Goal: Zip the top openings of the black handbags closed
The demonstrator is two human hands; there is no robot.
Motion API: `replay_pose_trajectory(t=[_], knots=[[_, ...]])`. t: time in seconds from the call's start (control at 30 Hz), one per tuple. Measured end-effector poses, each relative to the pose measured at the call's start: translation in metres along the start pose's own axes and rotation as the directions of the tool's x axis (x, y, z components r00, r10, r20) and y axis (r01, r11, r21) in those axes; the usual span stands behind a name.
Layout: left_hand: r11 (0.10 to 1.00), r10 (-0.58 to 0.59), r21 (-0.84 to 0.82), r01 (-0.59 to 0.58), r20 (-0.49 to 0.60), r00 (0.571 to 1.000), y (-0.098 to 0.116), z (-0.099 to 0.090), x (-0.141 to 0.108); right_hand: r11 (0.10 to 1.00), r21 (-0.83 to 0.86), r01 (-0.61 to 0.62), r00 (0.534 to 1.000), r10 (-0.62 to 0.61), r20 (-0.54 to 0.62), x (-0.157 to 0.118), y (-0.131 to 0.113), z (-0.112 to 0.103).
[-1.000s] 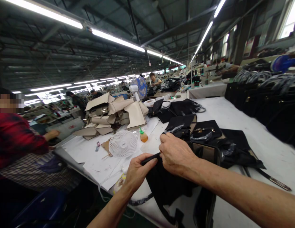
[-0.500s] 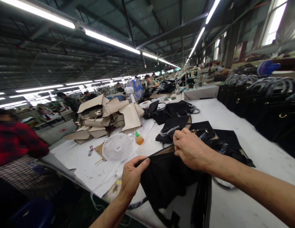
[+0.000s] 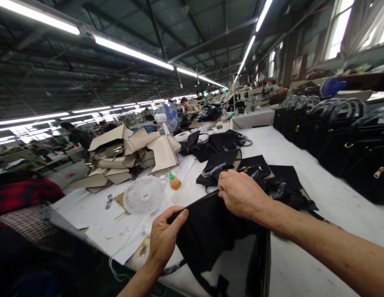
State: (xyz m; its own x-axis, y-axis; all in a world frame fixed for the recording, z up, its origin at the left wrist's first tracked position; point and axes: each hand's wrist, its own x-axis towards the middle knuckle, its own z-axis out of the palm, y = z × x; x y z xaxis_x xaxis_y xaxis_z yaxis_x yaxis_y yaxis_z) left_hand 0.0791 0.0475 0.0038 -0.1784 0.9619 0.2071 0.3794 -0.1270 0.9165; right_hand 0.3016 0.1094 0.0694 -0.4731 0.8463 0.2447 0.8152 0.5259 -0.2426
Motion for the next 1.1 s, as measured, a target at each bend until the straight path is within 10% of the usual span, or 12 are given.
replay_pose_trajectory(t=[0.33,0.53,1.1], knots=[[0.963,0.107,0.225,-0.148,0.185,0.977,0.025,-0.011,0.000,0.990,-0.131,-0.047,0.999,0.046,-0.011,0.000,-0.005,0.002],[0.762,0.137,0.474,-0.441,0.547,0.826,0.069,0.000,0.038,0.985,-0.171,-0.034,0.999,0.030,-0.030,0.001,-0.009,0.000],[0.775,0.153,0.428,-0.465,0.586,0.796,0.068,0.016,0.061,0.997,-0.049,-0.051,0.996,0.048,-0.074,-0.015,0.030,-0.009]])
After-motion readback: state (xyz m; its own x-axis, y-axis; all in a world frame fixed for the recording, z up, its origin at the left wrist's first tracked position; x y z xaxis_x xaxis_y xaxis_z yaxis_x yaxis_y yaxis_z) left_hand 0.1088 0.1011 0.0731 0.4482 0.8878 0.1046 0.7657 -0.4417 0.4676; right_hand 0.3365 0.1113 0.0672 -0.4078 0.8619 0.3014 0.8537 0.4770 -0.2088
